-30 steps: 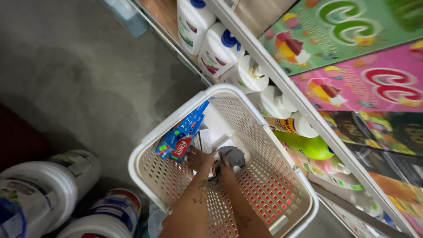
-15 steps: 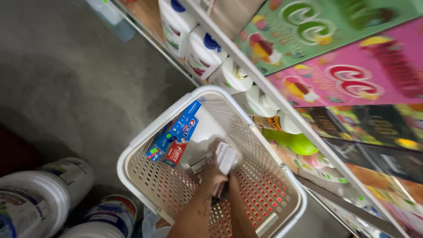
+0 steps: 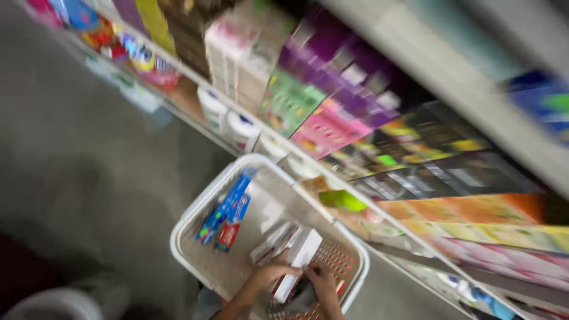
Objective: Selecting toothpaste boxes and other toiletries from a shelf, wiping them with a cloth, and placing them into a shopping basket.
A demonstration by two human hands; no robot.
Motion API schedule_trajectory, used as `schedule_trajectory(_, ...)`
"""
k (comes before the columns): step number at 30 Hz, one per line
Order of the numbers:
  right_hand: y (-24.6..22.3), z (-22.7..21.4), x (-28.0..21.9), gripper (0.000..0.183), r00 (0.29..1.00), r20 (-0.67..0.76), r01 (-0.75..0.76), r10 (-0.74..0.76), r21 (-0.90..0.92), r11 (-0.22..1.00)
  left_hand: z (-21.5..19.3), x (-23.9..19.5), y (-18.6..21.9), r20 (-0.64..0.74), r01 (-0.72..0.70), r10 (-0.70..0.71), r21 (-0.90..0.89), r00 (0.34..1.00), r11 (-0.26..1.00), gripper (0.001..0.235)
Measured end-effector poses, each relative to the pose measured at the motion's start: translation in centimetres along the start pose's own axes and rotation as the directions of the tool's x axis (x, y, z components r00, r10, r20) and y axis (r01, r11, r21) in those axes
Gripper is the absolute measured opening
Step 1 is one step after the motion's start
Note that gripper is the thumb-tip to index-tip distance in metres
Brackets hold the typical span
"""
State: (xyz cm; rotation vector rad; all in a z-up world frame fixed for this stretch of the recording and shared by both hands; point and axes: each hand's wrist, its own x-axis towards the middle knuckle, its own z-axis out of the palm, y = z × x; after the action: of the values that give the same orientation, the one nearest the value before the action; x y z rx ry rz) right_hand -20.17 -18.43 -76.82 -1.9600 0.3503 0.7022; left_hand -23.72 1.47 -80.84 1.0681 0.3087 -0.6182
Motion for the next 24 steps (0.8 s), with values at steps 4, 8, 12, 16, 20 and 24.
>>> schedule_trajectory(4,-9.2,-7.1,-5.7,0.028,0.993,0.011,0.114,-0.117,0.142,0.983,-2.8,-1.8,0.4,-0.025,-0.182,0.194,0.249,0.981,0.951,0.078)
schedule_trajectory(8,-20.9,-11.8,-16.4,0.021,0.957,-0.078,0.271,-0.278,0.578,0.770,2.6,-12.9,13.3,0.057,-0.053,0.073,-0.293,0.996,0.955,0.064)
schedule_trajectory(12,-29.6,-12.5,-24.8,0.016,0.859,-0.281,0.453,-0.427,0.806,0.381,6.8,-16.4,19.5,0.087,0.008,0.036,-0.459,0.996,0.888,0.069)
schedule_trajectory(16,-28.6,-6.7,-24.6,0.029,0.749,-0.320,0.658,-0.581,0.471,0.588,10.3,-16.6,24.8,0.166,-0.038,0.137,-0.497,0.977,0.867,0.077)
schedule_trajectory(20,-30.5,-2.4,-25.3,0.032,0.211,-0.123,0.821,-0.970,-0.515,0.244,9.9,-15.5,23.6,0.074,-0.192,0.255,-0.468,0.964,0.863,0.068)
schedule_trajectory(24,-35.3,-4.1,-24.3,0.061,0.269,-0.252,0.874,-0.930,-0.341,0.346,13.1,-18.4,26.8,-0.034,-0.394,0.393,-0.123,0.919,0.911,0.064)
